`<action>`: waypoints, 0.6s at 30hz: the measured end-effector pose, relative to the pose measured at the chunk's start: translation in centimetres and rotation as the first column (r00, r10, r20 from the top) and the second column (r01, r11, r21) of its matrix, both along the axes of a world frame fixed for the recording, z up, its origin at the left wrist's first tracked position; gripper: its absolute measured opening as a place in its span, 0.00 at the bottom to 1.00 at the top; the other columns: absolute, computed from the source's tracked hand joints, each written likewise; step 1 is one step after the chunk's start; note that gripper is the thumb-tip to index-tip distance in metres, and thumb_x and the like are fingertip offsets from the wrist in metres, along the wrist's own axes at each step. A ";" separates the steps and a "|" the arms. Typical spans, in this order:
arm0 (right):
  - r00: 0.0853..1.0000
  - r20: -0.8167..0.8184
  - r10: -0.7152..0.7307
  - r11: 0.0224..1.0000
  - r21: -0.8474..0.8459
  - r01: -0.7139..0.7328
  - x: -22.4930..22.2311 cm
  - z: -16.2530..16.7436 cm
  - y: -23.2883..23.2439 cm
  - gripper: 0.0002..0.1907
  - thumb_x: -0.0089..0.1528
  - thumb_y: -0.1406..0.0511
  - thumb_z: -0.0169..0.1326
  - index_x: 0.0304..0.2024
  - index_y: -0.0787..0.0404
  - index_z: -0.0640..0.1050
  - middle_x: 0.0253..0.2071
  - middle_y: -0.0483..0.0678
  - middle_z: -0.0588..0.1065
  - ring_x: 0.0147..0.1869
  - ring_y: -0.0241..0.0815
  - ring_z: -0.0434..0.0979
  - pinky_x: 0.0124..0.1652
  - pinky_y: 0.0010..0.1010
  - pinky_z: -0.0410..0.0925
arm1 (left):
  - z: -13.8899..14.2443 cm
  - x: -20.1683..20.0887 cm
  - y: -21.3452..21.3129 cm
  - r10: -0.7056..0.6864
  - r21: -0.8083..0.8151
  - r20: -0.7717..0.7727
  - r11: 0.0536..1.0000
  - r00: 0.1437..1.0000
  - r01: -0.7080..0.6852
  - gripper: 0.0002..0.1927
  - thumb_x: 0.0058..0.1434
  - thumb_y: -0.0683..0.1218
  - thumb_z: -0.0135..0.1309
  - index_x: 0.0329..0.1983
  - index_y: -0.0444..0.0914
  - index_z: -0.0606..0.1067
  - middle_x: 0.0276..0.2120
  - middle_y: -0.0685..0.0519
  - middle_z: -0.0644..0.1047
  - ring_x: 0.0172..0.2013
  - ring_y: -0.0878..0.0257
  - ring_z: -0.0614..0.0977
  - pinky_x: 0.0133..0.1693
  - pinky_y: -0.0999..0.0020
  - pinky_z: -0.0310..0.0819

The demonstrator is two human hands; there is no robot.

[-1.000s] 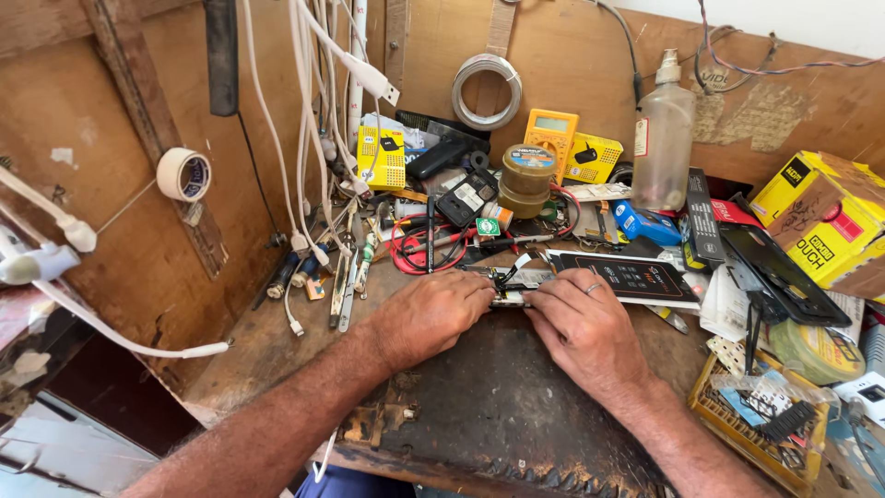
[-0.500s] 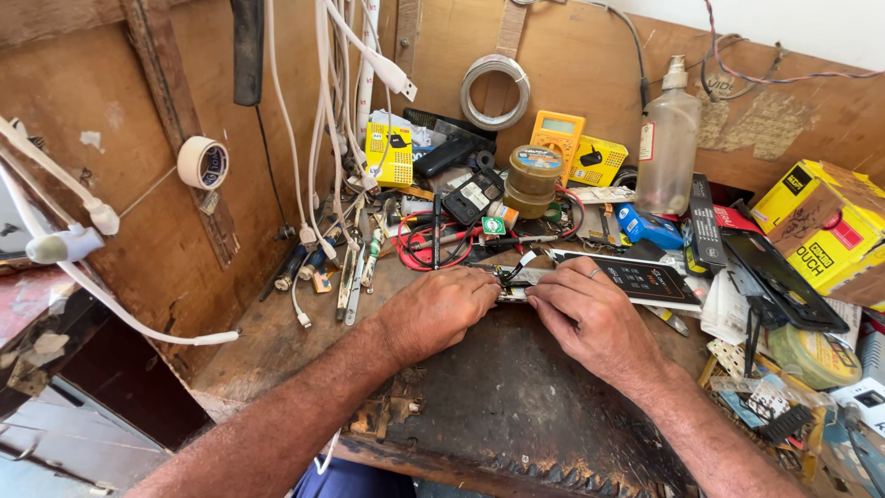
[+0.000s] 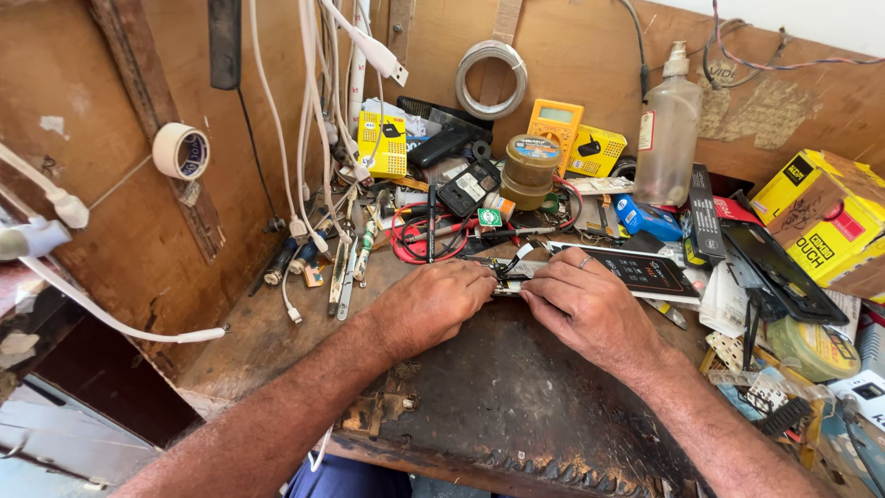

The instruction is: The person opens a yellow box and removes a white packet. They then handle a small circuit board and a black rectangular device, placing them on a cluttered workbench. The person manipulates the circuit board, appearing to connect or adjust components.

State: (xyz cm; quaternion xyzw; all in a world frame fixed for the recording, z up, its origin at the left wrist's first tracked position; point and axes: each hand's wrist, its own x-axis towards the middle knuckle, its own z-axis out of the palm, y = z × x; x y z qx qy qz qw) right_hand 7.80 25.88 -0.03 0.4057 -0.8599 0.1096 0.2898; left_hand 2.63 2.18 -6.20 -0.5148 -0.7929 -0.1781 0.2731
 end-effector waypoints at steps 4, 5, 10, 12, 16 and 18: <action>1.000 -0.026 0.008 1.000 -0.005 -0.008 -0.2 -0.3 0.2 0.07 0.56 0.70 0.65 0.34 0.65 0.80 0.36 0.49 0.78 0.44 0.47 0.77 0.46 0.37 0.72 | -0.1 -0.2 0.2 -0.009 0.016 -0.016 1.000 1.000 0.009 0.18 0.57 0.37 0.54 0.52 0.29 0.74 0.51 0.40 0.79 0.55 0.47 0.79 0.59 0.56 0.71; 1.000 -0.024 0.005 1.000 -0.002 -0.005 -0.2 -0.4 0.3 0.07 0.56 0.70 0.65 0.35 0.65 0.80 0.37 0.48 0.78 0.44 0.47 0.77 0.46 0.37 0.72 | 0.0 -0.2 0.2 -0.011 0.016 -0.010 1.000 1.000 0.011 0.19 0.57 0.37 0.54 0.52 0.29 0.74 0.51 0.40 0.79 0.55 0.47 0.79 0.59 0.56 0.71; 0.999 0.026 0.024 0.999 -0.035 -0.023 -0.1 -0.3 1.1 0.08 0.56 0.71 0.64 0.37 0.66 0.81 0.38 0.49 0.78 0.46 0.47 0.77 0.47 0.36 0.72 | 0.1 -0.2 0.6 -0.029 0.016 -0.004 0.999 1.000 0.029 0.20 0.54 0.36 0.54 0.52 0.28 0.74 0.51 0.40 0.78 0.55 0.46 0.79 0.59 0.56 0.71; 0.999 0.023 0.035 0.999 -0.026 -0.034 -0.2 -0.3 1.2 0.08 0.56 0.71 0.64 0.37 0.66 0.81 0.38 0.49 0.78 0.47 0.48 0.77 0.47 0.36 0.72 | 0.1 -0.2 0.7 -0.034 0.025 0.007 0.999 0.999 0.034 0.19 0.55 0.36 0.54 0.51 0.29 0.74 0.50 0.40 0.78 0.55 0.46 0.79 0.59 0.55 0.71; 0.999 0.047 0.028 1.000 -0.014 -0.027 -0.4 -0.2 1.5 0.07 0.56 0.71 0.64 0.37 0.65 0.81 0.37 0.48 0.78 0.46 0.47 0.77 0.47 0.36 0.72 | 0.2 -0.3 0.8 -0.040 0.013 0.013 0.999 0.999 0.040 0.20 0.53 0.36 0.53 0.51 0.29 0.74 0.50 0.40 0.78 0.55 0.46 0.79 0.59 0.55 0.71; 0.999 0.044 0.030 1.000 -0.010 -0.030 -0.4 -0.3 1.5 0.07 0.56 0.71 0.64 0.37 0.65 0.81 0.37 0.48 0.78 0.46 0.47 0.77 0.47 0.36 0.72 | 0.1 -0.3 0.9 -0.039 0.021 0.012 0.999 0.999 0.039 0.19 0.55 0.36 0.54 0.51 0.29 0.74 0.50 0.40 0.78 0.55 0.46 0.79 0.59 0.56 0.71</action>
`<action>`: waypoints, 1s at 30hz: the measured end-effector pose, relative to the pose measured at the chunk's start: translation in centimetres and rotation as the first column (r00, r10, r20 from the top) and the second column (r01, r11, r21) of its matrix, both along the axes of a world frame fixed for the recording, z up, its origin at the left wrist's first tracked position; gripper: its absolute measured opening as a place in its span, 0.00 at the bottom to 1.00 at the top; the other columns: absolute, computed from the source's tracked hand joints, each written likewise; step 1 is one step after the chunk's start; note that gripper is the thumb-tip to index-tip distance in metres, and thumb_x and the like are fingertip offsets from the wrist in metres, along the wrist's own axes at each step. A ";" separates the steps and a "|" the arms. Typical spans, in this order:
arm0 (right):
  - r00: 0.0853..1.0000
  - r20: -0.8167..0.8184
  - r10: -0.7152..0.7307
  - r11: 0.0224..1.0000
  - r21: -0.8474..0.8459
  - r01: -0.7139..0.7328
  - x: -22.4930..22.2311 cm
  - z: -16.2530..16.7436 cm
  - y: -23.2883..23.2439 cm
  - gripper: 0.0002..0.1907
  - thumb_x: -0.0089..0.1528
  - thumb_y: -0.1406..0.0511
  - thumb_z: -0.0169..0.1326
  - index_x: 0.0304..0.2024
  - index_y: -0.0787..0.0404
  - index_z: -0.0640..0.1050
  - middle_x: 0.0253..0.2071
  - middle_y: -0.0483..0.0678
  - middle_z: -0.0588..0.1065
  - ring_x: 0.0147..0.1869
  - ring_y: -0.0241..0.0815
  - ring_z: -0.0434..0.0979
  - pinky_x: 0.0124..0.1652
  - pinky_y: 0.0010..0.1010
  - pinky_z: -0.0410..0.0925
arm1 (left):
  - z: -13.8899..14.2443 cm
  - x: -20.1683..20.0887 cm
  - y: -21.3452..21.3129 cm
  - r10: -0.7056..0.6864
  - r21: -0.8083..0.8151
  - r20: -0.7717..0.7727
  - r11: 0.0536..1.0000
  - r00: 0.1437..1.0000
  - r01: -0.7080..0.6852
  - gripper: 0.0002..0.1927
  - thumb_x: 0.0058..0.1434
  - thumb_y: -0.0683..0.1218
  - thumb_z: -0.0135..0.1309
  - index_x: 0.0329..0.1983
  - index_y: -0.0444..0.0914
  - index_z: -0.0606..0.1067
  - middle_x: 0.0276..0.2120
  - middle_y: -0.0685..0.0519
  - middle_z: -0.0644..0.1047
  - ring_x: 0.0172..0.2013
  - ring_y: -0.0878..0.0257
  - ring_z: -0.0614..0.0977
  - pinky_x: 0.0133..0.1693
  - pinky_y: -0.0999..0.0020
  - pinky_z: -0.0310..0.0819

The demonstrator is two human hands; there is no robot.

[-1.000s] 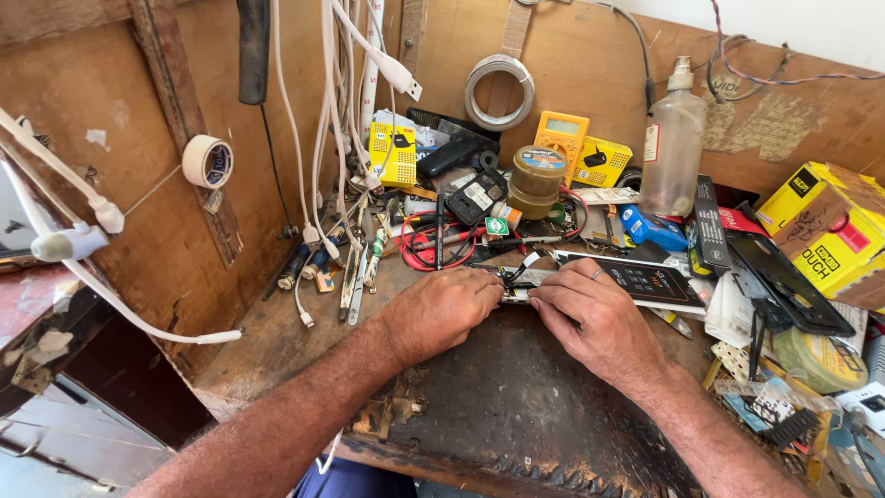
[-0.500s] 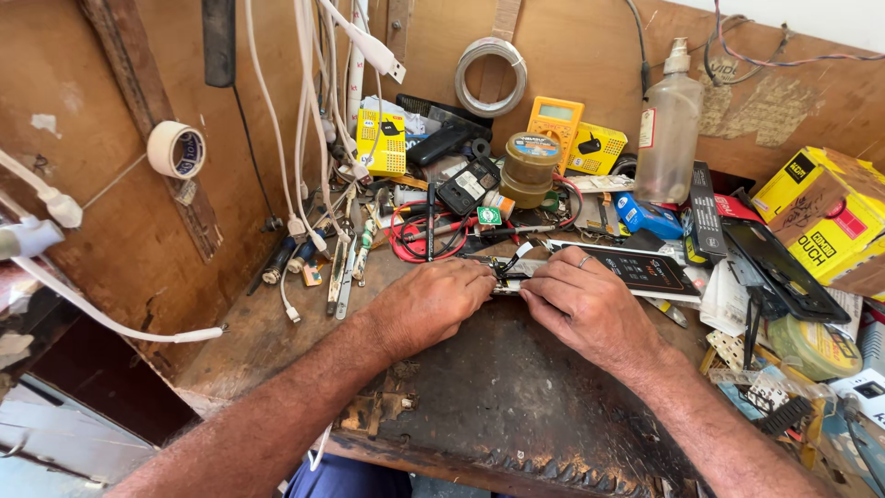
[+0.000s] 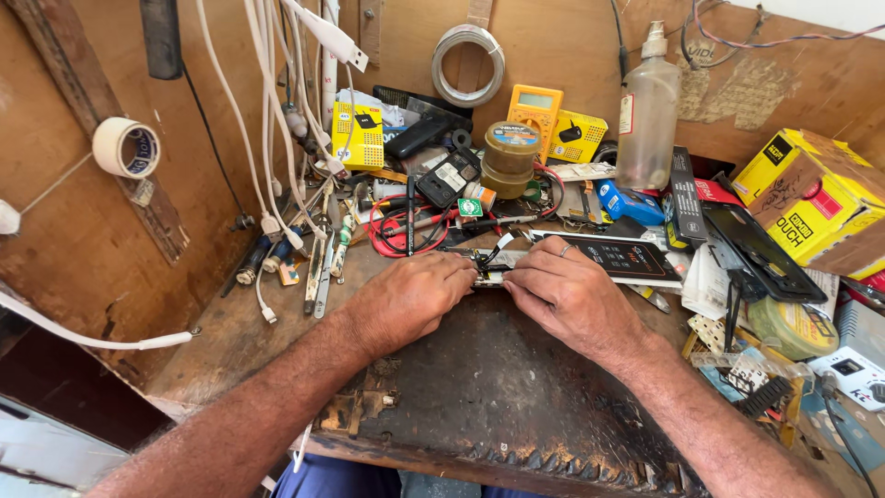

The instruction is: The person opens a yellow box and removes a white packet. They then handle a small circuit board and a black rectangular device, placing them on a cluttered workbench. The person manipulates the circuit board, appearing to connect or adjust components.

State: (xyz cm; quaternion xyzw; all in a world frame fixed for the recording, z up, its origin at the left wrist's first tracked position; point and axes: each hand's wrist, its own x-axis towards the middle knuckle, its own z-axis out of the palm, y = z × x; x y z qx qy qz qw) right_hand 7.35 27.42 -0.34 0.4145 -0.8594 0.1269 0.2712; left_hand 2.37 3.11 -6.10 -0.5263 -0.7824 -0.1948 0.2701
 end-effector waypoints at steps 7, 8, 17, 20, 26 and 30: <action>0.999 -0.041 -0.005 0.999 0.050 0.007 -0.2 -0.4 0.5 0.08 0.55 0.70 0.65 0.37 0.65 0.81 0.37 0.48 0.78 0.46 0.46 0.77 0.47 0.36 0.71 | 0.1 0.0 0.1 -0.010 -0.011 0.017 1.000 1.000 0.011 0.20 0.54 0.36 0.53 0.52 0.29 0.74 0.51 0.40 0.78 0.55 0.46 0.79 0.58 0.55 0.71; 0.999 -0.040 -0.004 0.999 0.049 0.006 -0.2 -0.4 0.6 0.08 0.55 0.70 0.65 0.37 0.64 0.81 0.38 0.47 0.78 0.46 0.46 0.77 0.47 0.36 0.72 | 0.1 -0.1 0.2 -0.010 -0.010 0.022 1.000 1.000 0.010 0.19 0.55 0.37 0.53 0.52 0.29 0.74 0.51 0.40 0.78 0.55 0.46 0.79 0.58 0.55 0.71; 1.000 -0.030 -0.006 0.998 0.066 0.008 -1.4 -0.1 0.7 0.07 0.56 0.69 0.64 0.36 0.64 0.81 0.37 0.48 0.78 0.45 0.48 0.77 0.48 0.36 0.71 | 0.1 -1.0 0.3 0.003 -0.001 0.035 1.000 0.999 -0.003 0.19 0.55 0.36 0.54 0.52 0.28 0.74 0.50 0.40 0.78 0.54 0.46 0.79 0.57 0.56 0.72; 1.000 -0.029 0.005 0.998 0.063 -0.004 -1.6 -0.2 0.7 0.07 0.56 0.69 0.64 0.36 0.64 0.81 0.37 0.48 0.77 0.45 0.48 0.77 0.48 0.36 0.72 | 0.0 -1.2 0.2 0.010 -0.006 0.030 1.000 0.999 -0.010 0.21 0.53 0.35 0.54 0.52 0.28 0.74 0.49 0.40 0.78 0.54 0.46 0.79 0.57 0.56 0.73; 1.000 -0.030 0.006 0.997 0.076 -0.004 -1.7 -0.4 0.9 0.08 0.55 0.69 0.65 0.36 0.64 0.81 0.37 0.49 0.77 0.45 0.48 0.77 0.47 0.37 0.72 | 0.0 -1.3 0.2 -0.003 0.000 0.043 1.000 0.999 0.003 0.21 0.53 0.35 0.54 0.52 0.29 0.74 0.49 0.40 0.79 0.54 0.47 0.80 0.56 0.56 0.73; 0.999 -0.035 0.014 0.997 0.076 -0.011 -1.6 -0.3 0.9 0.08 0.55 0.69 0.64 0.36 0.64 0.81 0.37 0.48 0.78 0.45 0.48 0.77 0.47 0.37 0.72 | -0.1 -1.2 0.5 0.007 0.004 0.031 1.000 1.000 -0.007 0.21 0.53 0.35 0.55 0.51 0.28 0.74 0.50 0.40 0.78 0.55 0.46 0.79 0.57 0.55 0.73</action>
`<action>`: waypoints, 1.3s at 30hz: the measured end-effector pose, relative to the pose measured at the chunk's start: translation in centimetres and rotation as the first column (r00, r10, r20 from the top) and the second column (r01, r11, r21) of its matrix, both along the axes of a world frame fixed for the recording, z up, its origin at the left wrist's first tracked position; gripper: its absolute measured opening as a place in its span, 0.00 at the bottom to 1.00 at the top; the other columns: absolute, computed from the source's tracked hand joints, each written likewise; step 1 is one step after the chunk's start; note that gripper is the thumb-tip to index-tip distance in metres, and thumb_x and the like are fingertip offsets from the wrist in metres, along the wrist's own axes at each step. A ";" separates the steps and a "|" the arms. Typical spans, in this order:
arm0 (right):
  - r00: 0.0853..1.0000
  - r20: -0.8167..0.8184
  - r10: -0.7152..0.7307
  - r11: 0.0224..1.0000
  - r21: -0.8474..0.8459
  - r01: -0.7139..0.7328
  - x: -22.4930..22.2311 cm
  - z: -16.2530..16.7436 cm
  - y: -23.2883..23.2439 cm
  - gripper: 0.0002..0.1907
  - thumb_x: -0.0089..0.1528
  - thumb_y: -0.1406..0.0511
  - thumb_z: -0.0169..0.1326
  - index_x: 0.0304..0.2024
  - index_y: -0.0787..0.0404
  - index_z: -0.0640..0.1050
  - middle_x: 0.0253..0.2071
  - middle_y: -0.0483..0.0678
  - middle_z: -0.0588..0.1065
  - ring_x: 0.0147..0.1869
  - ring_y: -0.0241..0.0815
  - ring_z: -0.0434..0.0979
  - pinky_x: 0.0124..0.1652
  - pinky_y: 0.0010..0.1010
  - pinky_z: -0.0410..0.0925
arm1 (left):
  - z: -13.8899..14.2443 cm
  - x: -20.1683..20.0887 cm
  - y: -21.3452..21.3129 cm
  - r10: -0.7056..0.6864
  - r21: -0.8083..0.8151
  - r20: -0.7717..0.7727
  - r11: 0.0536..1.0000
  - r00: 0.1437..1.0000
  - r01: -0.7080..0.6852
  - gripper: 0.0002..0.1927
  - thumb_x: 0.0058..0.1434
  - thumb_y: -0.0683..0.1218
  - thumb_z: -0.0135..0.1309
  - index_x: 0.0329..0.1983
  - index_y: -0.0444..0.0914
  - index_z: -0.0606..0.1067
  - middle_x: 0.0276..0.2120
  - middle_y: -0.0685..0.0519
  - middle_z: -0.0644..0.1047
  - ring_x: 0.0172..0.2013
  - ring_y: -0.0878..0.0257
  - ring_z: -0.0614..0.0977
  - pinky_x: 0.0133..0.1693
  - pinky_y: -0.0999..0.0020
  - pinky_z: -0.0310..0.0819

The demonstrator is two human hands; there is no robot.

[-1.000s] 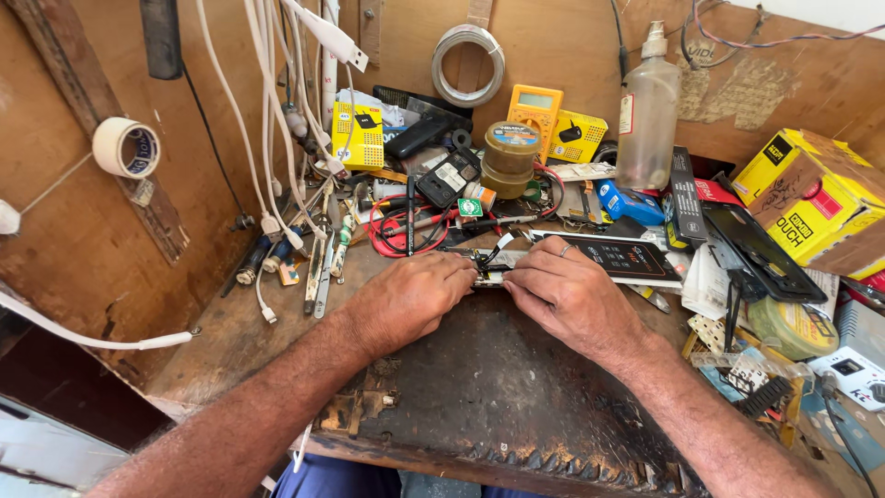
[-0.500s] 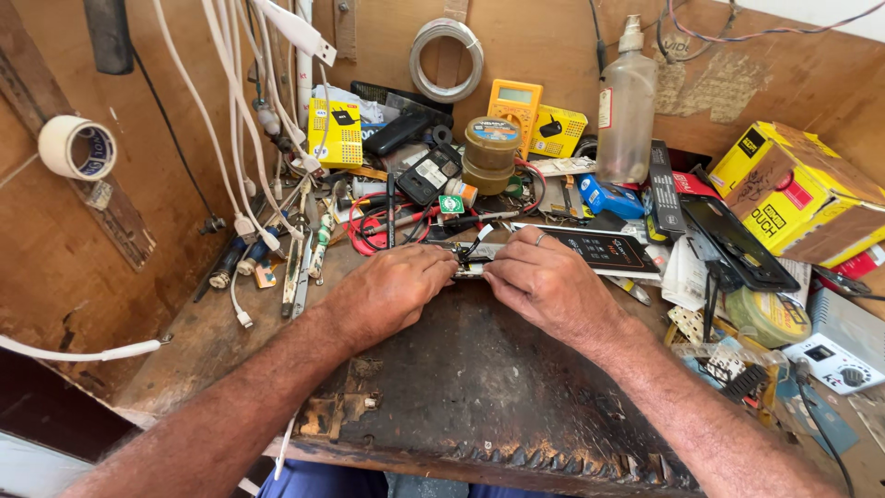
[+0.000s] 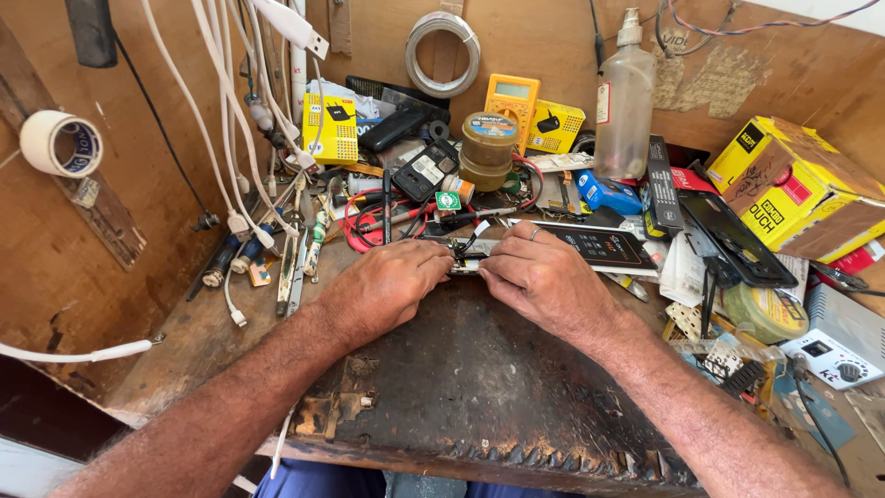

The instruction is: The person opens a yellow box and removes a white packet. They then handle a small circuit board and a black rectangular device, placing them on a cluttered workbench. The person manipulates the circuit board, appearing to connect or adjust components.

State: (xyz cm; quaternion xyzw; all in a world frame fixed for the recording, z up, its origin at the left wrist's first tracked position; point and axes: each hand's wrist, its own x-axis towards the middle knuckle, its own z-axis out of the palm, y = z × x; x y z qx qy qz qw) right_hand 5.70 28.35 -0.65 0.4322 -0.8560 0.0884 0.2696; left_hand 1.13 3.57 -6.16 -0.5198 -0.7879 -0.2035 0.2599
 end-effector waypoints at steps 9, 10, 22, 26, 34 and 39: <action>1.000 -0.030 0.008 1.000 0.001 -0.008 -0.2 -0.6 0.7 0.06 0.58 0.69 0.64 0.35 0.65 0.81 0.36 0.49 0.77 0.44 0.48 0.76 0.47 0.39 0.71 | -0.4 -0.1 0.5 -0.035 0.013 -0.034 0.999 0.999 0.035 0.21 0.53 0.34 0.54 0.51 0.27 0.74 0.50 0.39 0.78 0.53 0.45 0.80 0.56 0.54 0.74; 0.999 -0.036 0.008 1.000 0.012 -0.008 -0.1 -0.9 0.8 0.05 0.59 0.69 0.64 0.35 0.65 0.80 0.35 0.49 0.76 0.43 0.49 0.76 0.47 0.40 0.71 | -0.6 0.0 0.6 -0.040 0.033 -0.017 0.999 0.999 0.041 0.19 0.54 0.34 0.54 0.51 0.28 0.75 0.49 0.39 0.79 0.53 0.45 0.80 0.56 0.54 0.74; 1.000 0.005 -0.015 1.000 0.003 0.015 0.3 -2.6 1.7 0.05 0.60 0.68 0.65 0.36 0.65 0.82 0.36 0.48 0.77 0.45 0.46 0.75 0.47 0.36 0.73 | -1.6 0.6 1.0 -0.019 0.047 0.027 0.999 0.999 0.017 0.14 0.60 0.37 0.55 0.50 0.30 0.77 0.48 0.41 0.80 0.52 0.46 0.81 0.54 0.55 0.75; 1.000 0.007 -0.019 1.000 0.008 0.019 0.4 -2.3 1.6 0.06 0.60 0.68 0.65 0.36 0.65 0.82 0.36 0.48 0.77 0.46 0.47 0.75 0.47 0.36 0.72 | -1.6 0.6 1.1 -0.014 0.045 -0.003 0.999 1.000 0.014 0.15 0.60 0.37 0.55 0.50 0.30 0.77 0.49 0.42 0.81 0.52 0.47 0.81 0.55 0.56 0.75; 0.999 0.007 -0.035 0.999 0.000 0.035 0.7 -2.1 1.1 0.06 0.59 0.68 0.64 0.36 0.64 0.81 0.36 0.48 0.76 0.44 0.48 0.76 0.46 0.37 0.72 | -1.5 0.5 0.8 -0.030 0.060 0.004 0.998 1.000 0.030 0.15 0.59 0.37 0.56 0.50 0.29 0.77 0.48 0.41 0.80 0.52 0.46 0.81 0.55 0.55 0.75; 0.999 -0.026 -0.019 1.000 -0.012 0.018 0.7 -1.6 0.9 0.06 0.58 0.69 0.64 0.35 0.64 0.80 0.35 0.50 0.76 0.44 0.51 0.75 0.45 0.40 0.70 | -1.2 0.1 0.7 -0.061 0.051 -0.010 0.997 0.998 0.062 0.20 0.53 0.34 0.55 0.51 0.28 0.75 0.49 0.40 0.79 0.54 0.44 0.80 0.58 0.55 0.74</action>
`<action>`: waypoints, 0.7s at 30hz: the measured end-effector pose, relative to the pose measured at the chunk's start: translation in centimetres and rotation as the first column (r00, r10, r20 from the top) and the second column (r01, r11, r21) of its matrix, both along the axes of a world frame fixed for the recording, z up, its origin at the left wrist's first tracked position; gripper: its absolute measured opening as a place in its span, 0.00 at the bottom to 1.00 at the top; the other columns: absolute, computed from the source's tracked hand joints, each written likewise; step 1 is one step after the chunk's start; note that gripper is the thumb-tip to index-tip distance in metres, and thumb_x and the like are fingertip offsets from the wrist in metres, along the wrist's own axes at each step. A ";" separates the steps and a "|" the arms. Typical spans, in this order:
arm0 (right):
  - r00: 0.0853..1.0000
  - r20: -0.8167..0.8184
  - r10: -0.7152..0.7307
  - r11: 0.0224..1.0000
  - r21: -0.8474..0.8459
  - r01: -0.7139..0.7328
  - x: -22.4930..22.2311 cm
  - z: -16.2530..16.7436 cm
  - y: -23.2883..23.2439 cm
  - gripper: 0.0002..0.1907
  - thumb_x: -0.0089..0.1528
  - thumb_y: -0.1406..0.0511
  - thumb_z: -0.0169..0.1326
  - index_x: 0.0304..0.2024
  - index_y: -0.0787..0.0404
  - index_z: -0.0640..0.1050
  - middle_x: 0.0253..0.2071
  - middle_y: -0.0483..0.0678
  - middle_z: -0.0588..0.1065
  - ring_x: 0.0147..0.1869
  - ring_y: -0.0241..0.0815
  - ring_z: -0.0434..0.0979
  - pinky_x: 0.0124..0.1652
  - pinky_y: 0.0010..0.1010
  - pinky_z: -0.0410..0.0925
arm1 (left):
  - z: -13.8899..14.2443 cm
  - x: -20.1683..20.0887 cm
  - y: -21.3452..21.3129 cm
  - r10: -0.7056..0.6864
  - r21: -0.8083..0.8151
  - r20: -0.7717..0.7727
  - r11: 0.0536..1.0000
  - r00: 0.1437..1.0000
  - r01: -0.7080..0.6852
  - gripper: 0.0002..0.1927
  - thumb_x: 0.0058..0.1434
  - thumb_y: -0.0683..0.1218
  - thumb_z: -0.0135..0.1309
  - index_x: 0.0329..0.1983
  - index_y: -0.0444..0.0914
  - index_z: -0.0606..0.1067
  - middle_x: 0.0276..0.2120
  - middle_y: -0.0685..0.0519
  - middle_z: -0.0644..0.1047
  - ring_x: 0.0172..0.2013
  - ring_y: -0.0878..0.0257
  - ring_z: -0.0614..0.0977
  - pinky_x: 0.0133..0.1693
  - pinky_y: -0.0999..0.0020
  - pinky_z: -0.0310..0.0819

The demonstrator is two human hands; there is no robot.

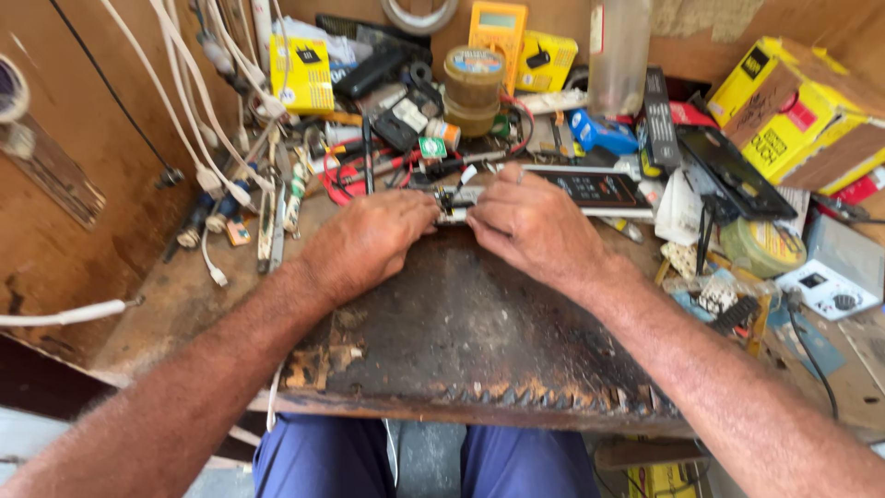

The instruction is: The person opens a yellow box and removes a white packet. They then handle a small circuit board and a black rectangular device, placing them on a cluttered workbench. The person manipulates the circuit board, appearing to connect or adjust components.

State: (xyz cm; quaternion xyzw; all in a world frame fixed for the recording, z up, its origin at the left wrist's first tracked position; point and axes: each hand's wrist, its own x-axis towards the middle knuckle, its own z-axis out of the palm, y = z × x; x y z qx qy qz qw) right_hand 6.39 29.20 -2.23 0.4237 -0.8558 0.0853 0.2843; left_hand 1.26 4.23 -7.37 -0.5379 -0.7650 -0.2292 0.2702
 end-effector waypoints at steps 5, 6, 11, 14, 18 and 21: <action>1.000 -0.001 0.015 1.000 -0.001 -0.015 -0.3 1.0 -0.4 0.06 0.56 0.69 0.64 0.35 0.65 0.80 0.35 0.49 0.76 0.43 0.50 0.75 0.45 0.40 0.70 | 0.7 -0.1 -0.2 0.018 -0.020 -0.023 1.000 1.000 -0.019 0.25 0.48 0.33 0.55 0.52 0.29 0.74 0.51 0.40 0.78 0.56 0.44 0.79 0.59 0.54 0.72; 1.000 0.007 0.019 1.000 -0.001 -0.019 -0.2 1.2 -0.4 0.07 0.56 0.69 0.64 0.35 0.65 0.80 0.35 0.49 0.76 0.43 0.50 0.75 0.45 0.40 0.70 | 0.8 -0.1 -0.2 0.023 -0.024 -0.016 0.999 1.000 -0.023 0.25 0.48 0.33 0.55 0.52 0.29 0.74 0.51 0.40 0.78 0.56 0.45 0.78 0.60 0.55 0.72; 1.000 0.013 0.021 1.000 -0.002 -0.021 -0.2 1.9 -0.4 0.08 0.55 0.69 0.64 0.35 0.65 0.80 0.35 0.49 0.76 0.43 0.50 0.75 0.46 0.39 0.71 | 1.4 0.0 -0.2 0.013 -0.021 -0.004 1.000 1.000 -0.013 0.26 0.46 0.33 0.55 0.52 0.28 0.73 0.51 0.39 0.78 0.56 0.44 0.78 0.60 0.54 0.70; 1.000 0.013 0.017 1.000 -0.005 -0.017 -0.3 2.2 -0.5 0.08 0.55 0.69 0.64 0.36 0.65 0.80 0.35 0.49 0.76 0.44 0.49 0.75 0.46 0.39 0.71 | 1.7 -0.1 -0.1 0.027 -0.023 0.003 0.999 1.000 -0.027 0.24 0.48 0.33 0.55 0.52 0.29 0.74 0.52 0.40 0.78 0.57 0.45 0.78 0.60 0.54 0.70; 1.000 0.025 0.013 1.000 -0.014 -0.013 -0.2 2.4 -0.5 0.08 0.55 0.69 0.64 0.36 0.65 0.80 0.36 0.49 0.77 0.45 0.48 0.76 0.47 0.37 0.71 | 2.1 0.0 0.1 0.045 -0.041 0.013 0.998 0.999 -0.045 0.23 0.49 0.34 0.55 0.51 0.29 0.74 0.52 0.41 0.78 0.57 0.46 0.77 0.61 0.54 0.69; 0.999 0.034 0.008 1.000 -0.015 -0.007 -0.3 2.3 -0.5 0.08 0.55 0.69 0.64 0.36 0.65 0.81 0.37 0.48 0.77 0.45 0.47 0.76 0.47 0.37 0.71 | 2.2 0.1 0.0 0.045 -0.055 0.039 0.998 0.998 -0.043 0.24 0.48 0.34 0.55 0.51 0.29 0.74 0.52 0.41 0.78 0.58 0.46 0.77 0.61 0.54 0.69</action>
